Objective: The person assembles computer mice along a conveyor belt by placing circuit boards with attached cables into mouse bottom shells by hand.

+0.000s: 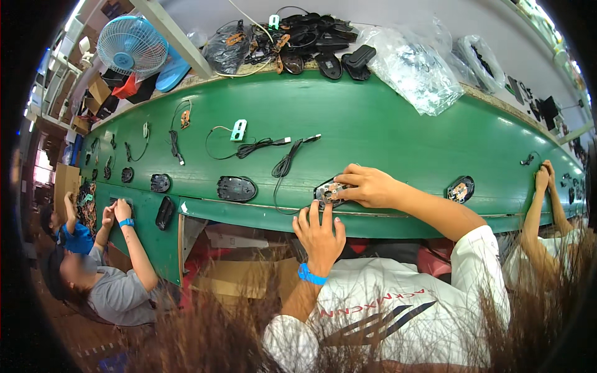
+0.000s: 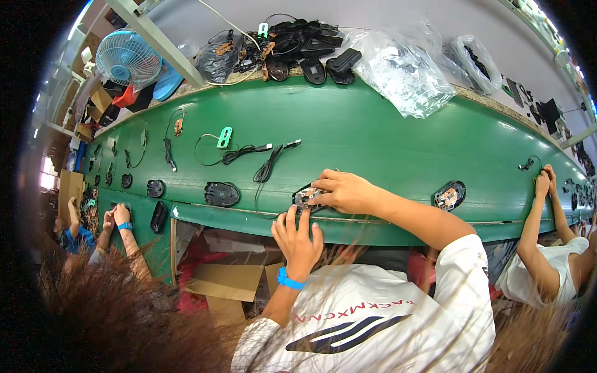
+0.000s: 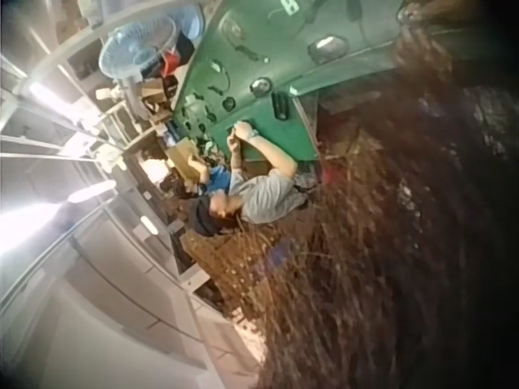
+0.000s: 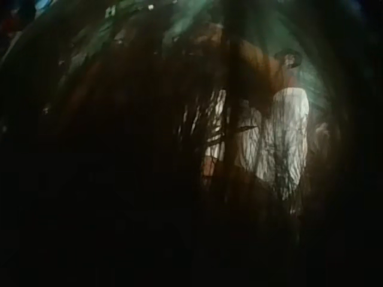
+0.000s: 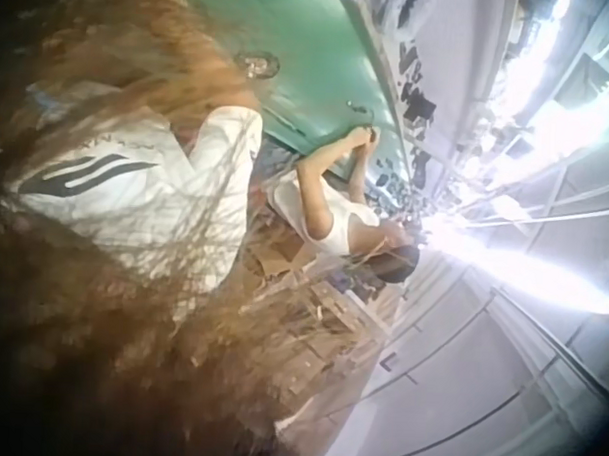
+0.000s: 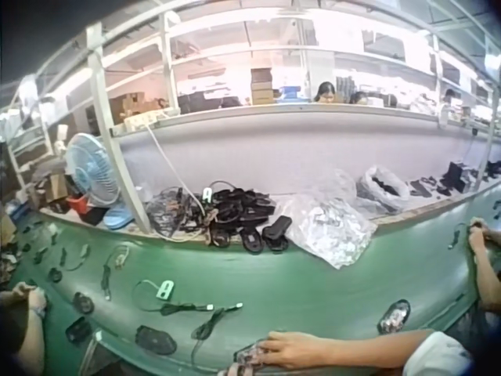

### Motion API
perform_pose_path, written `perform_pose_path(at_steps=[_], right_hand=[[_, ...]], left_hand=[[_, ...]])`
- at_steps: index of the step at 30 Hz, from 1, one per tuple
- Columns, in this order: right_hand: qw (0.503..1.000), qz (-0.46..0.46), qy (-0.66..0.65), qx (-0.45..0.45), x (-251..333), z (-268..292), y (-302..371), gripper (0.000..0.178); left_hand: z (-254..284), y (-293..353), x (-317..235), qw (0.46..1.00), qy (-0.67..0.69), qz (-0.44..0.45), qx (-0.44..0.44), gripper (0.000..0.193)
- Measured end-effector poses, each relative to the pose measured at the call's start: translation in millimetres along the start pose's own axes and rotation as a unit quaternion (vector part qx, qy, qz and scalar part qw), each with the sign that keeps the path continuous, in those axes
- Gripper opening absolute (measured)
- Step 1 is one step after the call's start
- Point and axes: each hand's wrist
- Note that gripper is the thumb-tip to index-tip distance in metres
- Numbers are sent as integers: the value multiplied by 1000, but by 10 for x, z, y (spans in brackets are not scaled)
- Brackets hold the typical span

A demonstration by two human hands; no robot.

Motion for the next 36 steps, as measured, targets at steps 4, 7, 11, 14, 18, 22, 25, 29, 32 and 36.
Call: perform_pose_path(at_steps=[4,7,11,14,18,22,25,29,32,36], right_hand=[[999,15,-28,28,-54,35,-20,37],[998,10,-22,54,-65,73,-29,40],[998,26,-23,48,-77,55,-33,44],[999,28,-27,29,-64,61,-27,43],[999,32,-40,2,-43,48,-4,42],[999,27,-31,21,-25,59,1,41],[999,22,-33,23,-22,71,-30,40],[998,28,-23,49,-41,107,-54,40],[997,42,-18,65,-47,131,-75,42],[996,41,4,80,-72,120,-29,43]], left_hand=[[-1,-8,-10,1000,0,-1,0,41],[-7,-6,-2,1000,2,-6,1,40],[1,6,12,1000,8,-4,8,41],[-10,19,28,1000,8,-1,18,42],[0,33,27,1000,11,-5,25,44],[0,35,37,999,21,-12,30,45],[8,41,50,999,19,-12,37,45],[49,26,38,999,12,-10,40,44],[47,46,63,999,18,-11,38,43],[-26,63,113,999,10,-27,30,48]])
Point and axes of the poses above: each hand's wrist, its own y-axis away from the middle knuckle, its own z-axis out of the back of the hand, x = y × z, and after that the axes turned 14 degrees about x, right-handed
